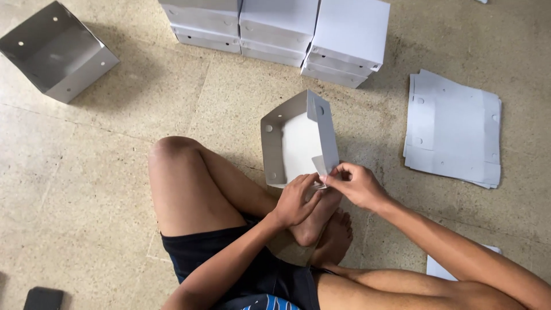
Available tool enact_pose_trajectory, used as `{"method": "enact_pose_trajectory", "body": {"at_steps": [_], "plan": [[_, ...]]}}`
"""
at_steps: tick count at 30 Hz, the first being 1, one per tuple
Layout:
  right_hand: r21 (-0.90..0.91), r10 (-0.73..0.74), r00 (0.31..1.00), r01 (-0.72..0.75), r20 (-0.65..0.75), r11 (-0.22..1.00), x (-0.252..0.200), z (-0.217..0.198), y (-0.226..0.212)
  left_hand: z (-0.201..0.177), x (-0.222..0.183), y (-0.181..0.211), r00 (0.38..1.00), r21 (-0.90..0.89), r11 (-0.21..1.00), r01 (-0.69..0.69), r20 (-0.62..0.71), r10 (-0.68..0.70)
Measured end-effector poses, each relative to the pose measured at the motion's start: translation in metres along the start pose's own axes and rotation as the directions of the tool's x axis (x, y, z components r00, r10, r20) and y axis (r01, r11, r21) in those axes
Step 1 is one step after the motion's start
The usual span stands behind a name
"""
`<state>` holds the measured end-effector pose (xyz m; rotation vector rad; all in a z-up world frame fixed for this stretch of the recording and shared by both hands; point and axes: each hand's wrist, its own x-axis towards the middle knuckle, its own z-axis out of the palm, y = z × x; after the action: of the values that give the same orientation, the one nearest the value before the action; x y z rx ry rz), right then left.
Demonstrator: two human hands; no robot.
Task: Folding and assembling cardboard boxes and lids from flat sheets on the floor.
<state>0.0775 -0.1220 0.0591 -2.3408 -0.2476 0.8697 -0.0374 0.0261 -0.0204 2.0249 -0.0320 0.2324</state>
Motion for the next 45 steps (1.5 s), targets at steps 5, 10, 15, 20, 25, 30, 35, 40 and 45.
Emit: {"method": "enact_pose_trajectory", "body": {"at_steps": [5,10,15,20,25,30,35,40,45], "plan": [[0.065,-0.079,0.996,0.081,-0.029,0.995,0.0,0.001,-0.023,-0.013,0.008,0.029,0.98,-0.408,0.9,0.152,-0.053,-0.19],[0.0,-0.129,0.991,0.129,-0.041,0.992,-0.007,-0.003,-0.033,-0.013,0.009,0.027,0.936,-0.594,0.771,0.228,-0.083,-0.341],[-0.084,-0.166,0.981,0.158,-0.099,0.984,-0.015,-0.012,-0.046,-0.011,0.007,0.03,0.916,-0.644,0.724,0.247,-0.088,-0.391],[-0.055,-0.293,0.934,0.288,-0.206,0.956,-0.014,-0.014,-0.042,-0.001,0.006,0.027,0.914,-0.663,0.719,0.211,-0.125,-0.385],[0.056,-0.279,0.936,0.297,-0.216,0.953,-0.017,-0.014,-0.039,-0.006,0.008,0.029,0.917,-0.658,0.728,0.192,-0.144,-0.372],[0.069,-0.336,0.91,0.362,-0.244,0.93,-0.023,-0.016,-0.052,-0.002,0.008,0.019,0.91,-0.675,0.715,0.183,-0.16,-0.383],[-0.027,-0.374,0.915,0.375,-0.153,0.927,-0.023,-0.019,-0.056,0.0,0.007,0.015,0.903,-0.714,0.676,0.183,-0.15,-0.402],[0.082,-0.331,0.926,0.35,-0.18,0.933,-0.02,-0.015,-0.047,0.0,0.009,0.008,0.904,-0.748,0.636,0.19,-0.121,-0.411],[0.043,-0.321,0.924,0.337,-0.207,0.941,-0.017,-0.007,-0.04,-0.002,0.009,0.024,0.904,-0.765,0.611,0.206,-0.091,-0.419]]}}
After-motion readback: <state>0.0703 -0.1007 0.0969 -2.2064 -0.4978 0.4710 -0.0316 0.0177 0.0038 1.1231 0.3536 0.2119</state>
